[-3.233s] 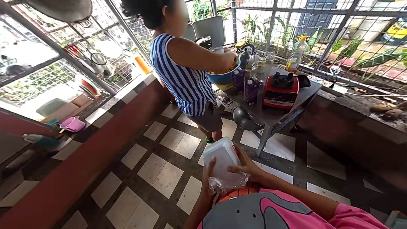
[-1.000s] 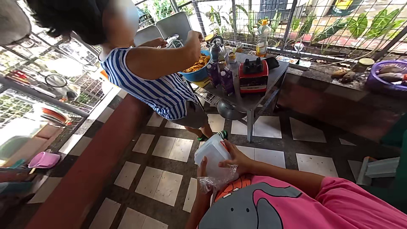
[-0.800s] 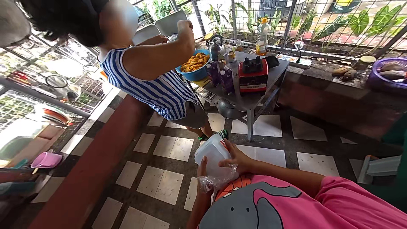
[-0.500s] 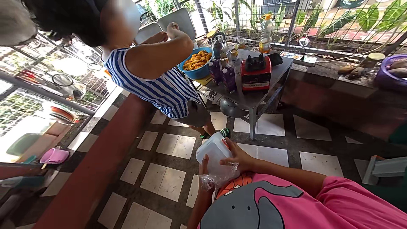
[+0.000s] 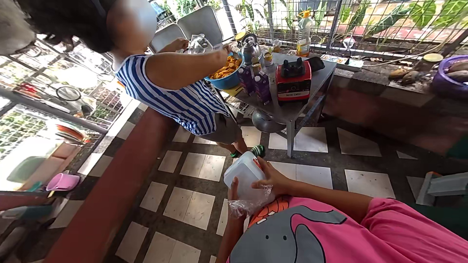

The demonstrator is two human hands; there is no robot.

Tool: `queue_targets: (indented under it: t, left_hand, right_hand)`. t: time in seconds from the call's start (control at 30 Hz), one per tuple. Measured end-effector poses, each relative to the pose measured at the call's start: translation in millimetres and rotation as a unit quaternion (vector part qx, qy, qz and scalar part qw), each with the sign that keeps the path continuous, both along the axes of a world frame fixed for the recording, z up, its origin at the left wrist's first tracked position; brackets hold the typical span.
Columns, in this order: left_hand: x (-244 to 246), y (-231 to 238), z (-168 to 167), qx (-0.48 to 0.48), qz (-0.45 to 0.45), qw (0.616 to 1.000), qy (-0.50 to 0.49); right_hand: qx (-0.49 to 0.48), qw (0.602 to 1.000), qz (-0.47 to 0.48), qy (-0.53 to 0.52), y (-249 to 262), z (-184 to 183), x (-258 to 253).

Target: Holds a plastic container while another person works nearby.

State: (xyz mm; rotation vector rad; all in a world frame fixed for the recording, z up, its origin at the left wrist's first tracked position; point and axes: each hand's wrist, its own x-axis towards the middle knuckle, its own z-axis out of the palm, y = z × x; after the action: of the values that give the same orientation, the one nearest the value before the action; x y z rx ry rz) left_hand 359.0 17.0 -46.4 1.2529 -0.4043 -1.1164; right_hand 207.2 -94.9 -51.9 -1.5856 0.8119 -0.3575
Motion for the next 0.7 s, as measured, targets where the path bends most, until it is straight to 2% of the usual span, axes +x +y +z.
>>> queue_targets:
  t: [0.7]
  left_hand:
    - [4.1,1.7,-2.3,-0.003,-0.007,1.0,0.0]
  right_hand:
    - [0.004,1.0,-0.007,0.009,4.7,1.4,2.2]
